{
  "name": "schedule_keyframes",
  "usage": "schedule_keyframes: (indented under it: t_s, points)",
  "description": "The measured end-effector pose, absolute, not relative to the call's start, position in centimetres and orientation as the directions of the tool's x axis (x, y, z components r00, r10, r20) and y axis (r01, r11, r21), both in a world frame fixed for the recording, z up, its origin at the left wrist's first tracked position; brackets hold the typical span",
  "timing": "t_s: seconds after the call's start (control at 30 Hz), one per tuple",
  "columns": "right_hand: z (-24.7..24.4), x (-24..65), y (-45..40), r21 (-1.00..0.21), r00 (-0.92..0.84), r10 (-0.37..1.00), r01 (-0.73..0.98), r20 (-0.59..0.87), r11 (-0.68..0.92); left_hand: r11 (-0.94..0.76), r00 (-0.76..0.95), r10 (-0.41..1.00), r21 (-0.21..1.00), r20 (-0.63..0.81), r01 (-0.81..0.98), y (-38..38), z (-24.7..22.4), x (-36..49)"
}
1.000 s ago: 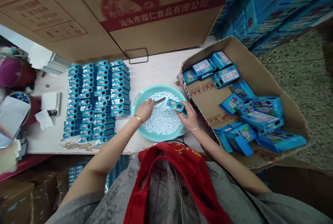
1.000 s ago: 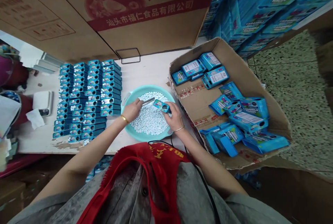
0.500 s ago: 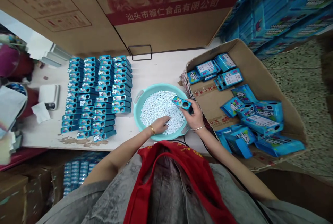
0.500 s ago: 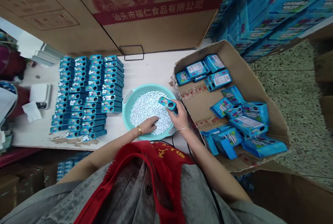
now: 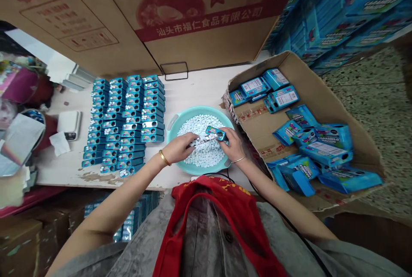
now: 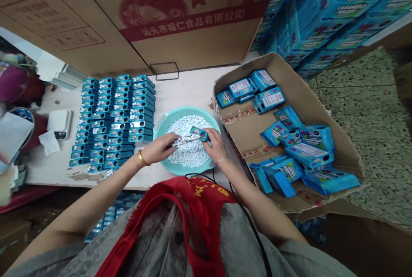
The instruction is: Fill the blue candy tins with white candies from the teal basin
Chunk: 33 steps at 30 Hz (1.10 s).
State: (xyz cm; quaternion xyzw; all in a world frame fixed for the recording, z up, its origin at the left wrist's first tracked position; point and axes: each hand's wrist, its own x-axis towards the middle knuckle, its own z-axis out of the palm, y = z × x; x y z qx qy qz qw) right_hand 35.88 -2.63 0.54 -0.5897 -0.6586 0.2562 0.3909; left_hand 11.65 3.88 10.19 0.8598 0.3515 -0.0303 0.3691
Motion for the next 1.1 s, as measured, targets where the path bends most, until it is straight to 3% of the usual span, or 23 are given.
schedule_keyframes:
  t_s: [0.23,0.33,0.5,0.67,0.83,0.9,0.97,1.03,1.1]
  points:
    - [0.0,34.5,-3.3,-0.776,-0.079,0.962,0.576,0.262,0.258,-0.660,0.601,0.533,0.152,-0.596,0.735,3.9,16.3,17.2]
    - [-0.1,34.3,-3.4,-0.791,-0.074,0.967,0.561,0.245,0.243,-0.684,0.569,0.539,0.072,-0.620,0.726,3.2,18.0,18.8]
    - [0.1,34.4,-3.9,-0.860,-0.033,0.984,0.483,0.173,0.167,-0.647,0.588,0.571,0.127,-0.573,0.752,3.1,18.6,17.8]
    - [1.2,32.5,-5.1,-0.930,-0.047,0.992,0.344,0.117,0.126,-0.526,0.693,0.632,0.466,-0.347,0.712,2.6,14.5,13.4]
    - [3.7,30.3,-4.8,-0.949,-0.238,0.963,0.254,0.125,0.186,-0.443,0.689,0.684,0.614,-0.239,0.653,0.7,11.4,9.3]
    - [3.9,32.4,-3.2,-0.931,-0.219,0.966,0.304,0.137,0.201,-0.404,0.609,0.776,0.613,-0.162,0.679,0.4,11.2,6.7]
    - [3.8,37.1,-1.4,-0.886,-0.050,0.987,0.436,0.153,0.160,-0.349,0.475,0.876,0.572,-0.081,0.742,0.5,10.9,3.2]
    - [3.8,43.7,-0.1,-0.783,0.176,0.971,0.622,0.162,0.018,-0.256,0.325,0.943,0.481,-0.066,0.839,0.6,10.4,-0.7]
    - [4.0,50.9,0.3,-0.579,0.351,0.929,0.785,0.120,-0.222,-0.221,0.278,0.956,0.408,-0.087,0.886,0.7,9.5,-4.2]
